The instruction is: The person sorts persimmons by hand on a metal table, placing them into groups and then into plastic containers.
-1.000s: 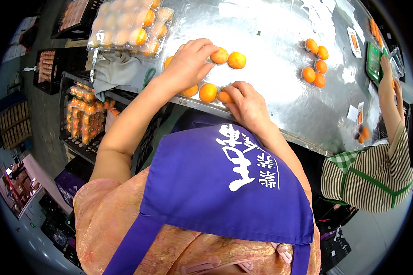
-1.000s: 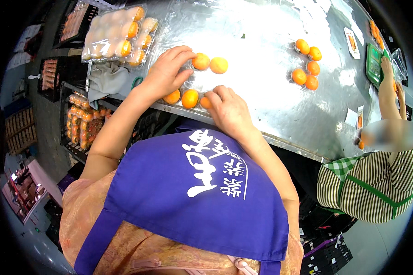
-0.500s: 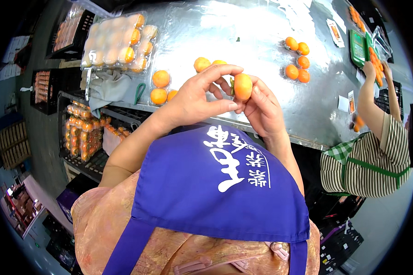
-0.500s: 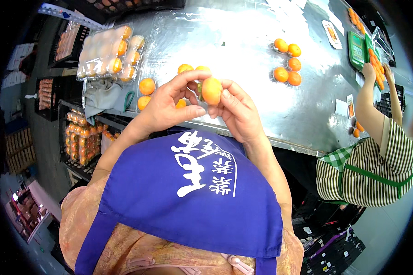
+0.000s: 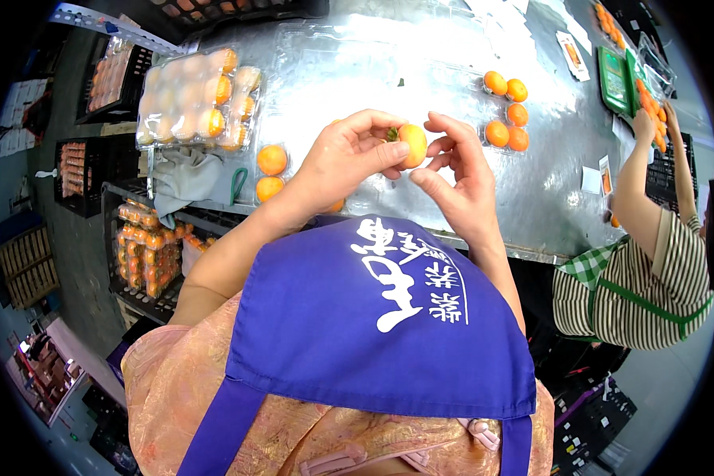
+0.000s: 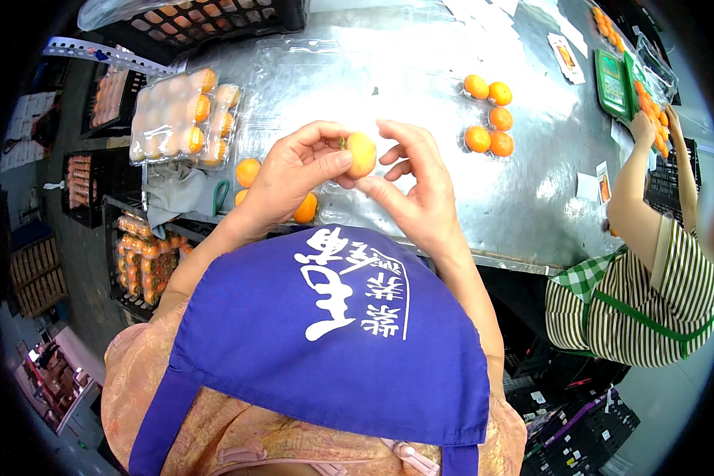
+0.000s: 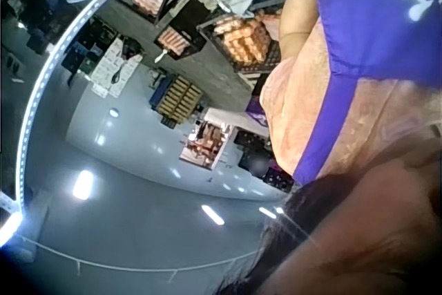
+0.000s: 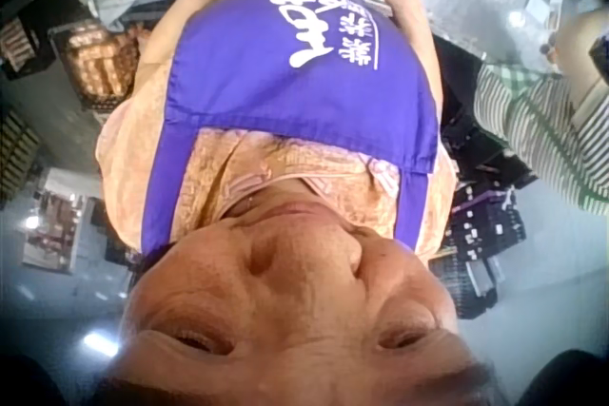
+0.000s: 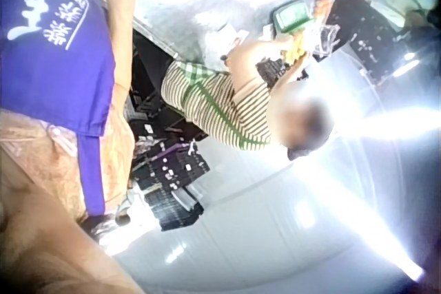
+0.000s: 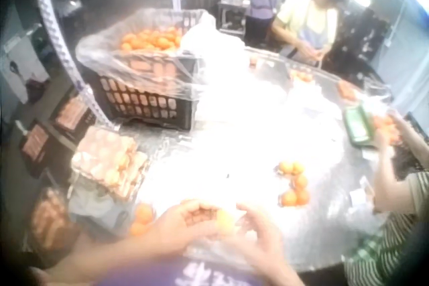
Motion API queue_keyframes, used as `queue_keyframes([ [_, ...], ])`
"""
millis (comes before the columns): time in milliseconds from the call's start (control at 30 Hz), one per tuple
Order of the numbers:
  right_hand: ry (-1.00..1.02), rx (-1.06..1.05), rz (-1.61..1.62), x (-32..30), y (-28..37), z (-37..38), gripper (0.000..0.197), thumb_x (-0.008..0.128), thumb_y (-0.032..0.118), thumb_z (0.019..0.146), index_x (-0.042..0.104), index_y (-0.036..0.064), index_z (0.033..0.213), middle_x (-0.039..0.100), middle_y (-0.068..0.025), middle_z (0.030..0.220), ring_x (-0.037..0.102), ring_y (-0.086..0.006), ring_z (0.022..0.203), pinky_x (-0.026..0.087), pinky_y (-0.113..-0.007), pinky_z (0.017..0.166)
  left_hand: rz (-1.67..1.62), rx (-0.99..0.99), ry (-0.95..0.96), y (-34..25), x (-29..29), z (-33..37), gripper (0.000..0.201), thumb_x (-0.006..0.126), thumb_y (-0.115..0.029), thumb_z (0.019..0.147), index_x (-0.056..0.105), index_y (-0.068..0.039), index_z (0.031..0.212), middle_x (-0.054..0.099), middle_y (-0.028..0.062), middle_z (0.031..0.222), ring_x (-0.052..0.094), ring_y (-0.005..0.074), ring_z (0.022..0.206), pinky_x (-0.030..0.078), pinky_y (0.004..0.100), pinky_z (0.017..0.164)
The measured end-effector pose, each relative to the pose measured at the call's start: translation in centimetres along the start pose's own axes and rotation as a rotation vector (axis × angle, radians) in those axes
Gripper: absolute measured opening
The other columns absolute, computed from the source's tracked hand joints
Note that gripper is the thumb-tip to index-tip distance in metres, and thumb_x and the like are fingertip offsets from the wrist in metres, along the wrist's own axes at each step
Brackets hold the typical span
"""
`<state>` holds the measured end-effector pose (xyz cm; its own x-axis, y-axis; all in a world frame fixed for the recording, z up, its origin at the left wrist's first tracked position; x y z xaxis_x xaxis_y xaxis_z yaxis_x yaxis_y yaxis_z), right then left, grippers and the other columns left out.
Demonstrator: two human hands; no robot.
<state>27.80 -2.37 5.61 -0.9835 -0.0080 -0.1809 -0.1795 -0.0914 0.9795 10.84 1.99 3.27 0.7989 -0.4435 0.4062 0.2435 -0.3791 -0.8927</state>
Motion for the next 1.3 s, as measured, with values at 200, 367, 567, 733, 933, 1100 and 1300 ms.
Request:
queue_keyframes([
  [200,0.118,-0.006,0.091,0.2,-0.8,1.2,0.053,0.074,-0.003,0.081,0.056,0.001,0.132,0.06,-0.0104,0.119,0.063,-0.0149,0.098,0.053,-0.028,0.083,0.117,0.009,-0.057,-0.7,0.0,0.8,0.025,0.063,-0.015,0.099,0.062,-0.001,0.119,0.069,0.0072,0.096,0.065,0.0099,0.076,0.054,0.0236,0.07],
  [367,0.091,0.256,0.513,0.6,-1.9,0.4,0.051,0.071,-0.002,0.087,0.051,-0.0021,0.135,0.062,-0.0111,0.122,0.064,-0.0169,0.108,0.053,-0.03,0.092,0.223,0.115,-0.093,-0.8,0.4,1.2,0.015,0.061,-0.013,0.1,0.062,-0.003,0.111,0.066,0.0039,0.095,0.061,0.0059,0.074,0.05,0.0207,0.066],
  [567,0.133,0.332,0.61,0.6,-2.9,-0.2,0.048,0.069,0.007,0.092,0.051,-0.0014,0.136,0.063,-0.0115,0.121,0.063,-0.017,0.108,0.054,-0.03,0.088,0.304,0.129,-0.036,-0.8,0.3,1.5,0.011,0.06,-0.01,0.1,0.062,-0.003,0.108,0.062,0.0015,0.096,0.059,0.0053,0.071,0.049,0.0188,0.067],
  [733,0.193,0.398,0.828,0.9,-3.7,-0.9,0.043,0.062,0.024,0.1,0.053,-0.0014,0.134,0.066,-0.0121,0.112,0.065,-0.0171,0.097,0.053,-0.03,0.083,0.515,0.335,0.083,-1.8,0.3,1.7,0.017,0.061,-0.007,0.098,0.065,-0.001,0.114,0.059,0.0024,0.098,0.058,0.0053,0.079,0.048,0.0184,0.071],
  [933,0.213,0.4,0.841,1.0,-3.5,-1.4,0.041,0.054,0.031,0.104,0.055,-0.002,0.129,0.066,-0.0123,0.106,0.065,-0.0172,0.09,0.053,-0.03,0.082,0.531,0.228,0.153,-2.8,0.6,0.7,0.017,0.061,-0.004,0.098,0.067,0.001,0.112,0.06,0.0034,0.101,0.058,0.0053,0.085,0.049,0.0193,0.074],
  [1100,0.256,0.399,0.858,1.3,-4.1,-1.7,0.047,0.044,0.038,0.107,0.054,-0.0026,0.129,0.066,-0.0137,0.106,0.066,-0.0179,0.088,0.054,-0.029,0.077,0.353,0.095,0.111,-2.0,1.0,0.4,0.017,0.06,-0.006,0.099,0.067,0.001,0.113,0.06,0.0036,0.102,0.058,0.005,0.087,0.049,0.02,0.074],
  [1300,0.202,0.517,0.969,1.9,-3.6,-1.9,0.054,0.031,0.042,0.109,0.054,-0.0033,0.126,0.066,-0.0152,0.105,0.068,-0.0188,0.08,0.055,-0.027,0.065,0.413,0.231,0.179,-2.4,1.1,0.2,0.022,0.063,-0.011,0.096,0.067,-0.003,0.116,0.061,0.004,0.102,0.063,0.0074,0.079,0.052,0.0226,0.071],
])
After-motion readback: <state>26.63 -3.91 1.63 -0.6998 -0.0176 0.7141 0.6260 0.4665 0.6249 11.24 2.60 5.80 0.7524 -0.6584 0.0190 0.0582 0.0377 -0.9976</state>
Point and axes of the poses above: each hand's wrist, its own z-axis towards the middle knuckle, its own x-axis out of the palm, y = z × x, the point moved 4 cm from there along z, towards the middle knuckle
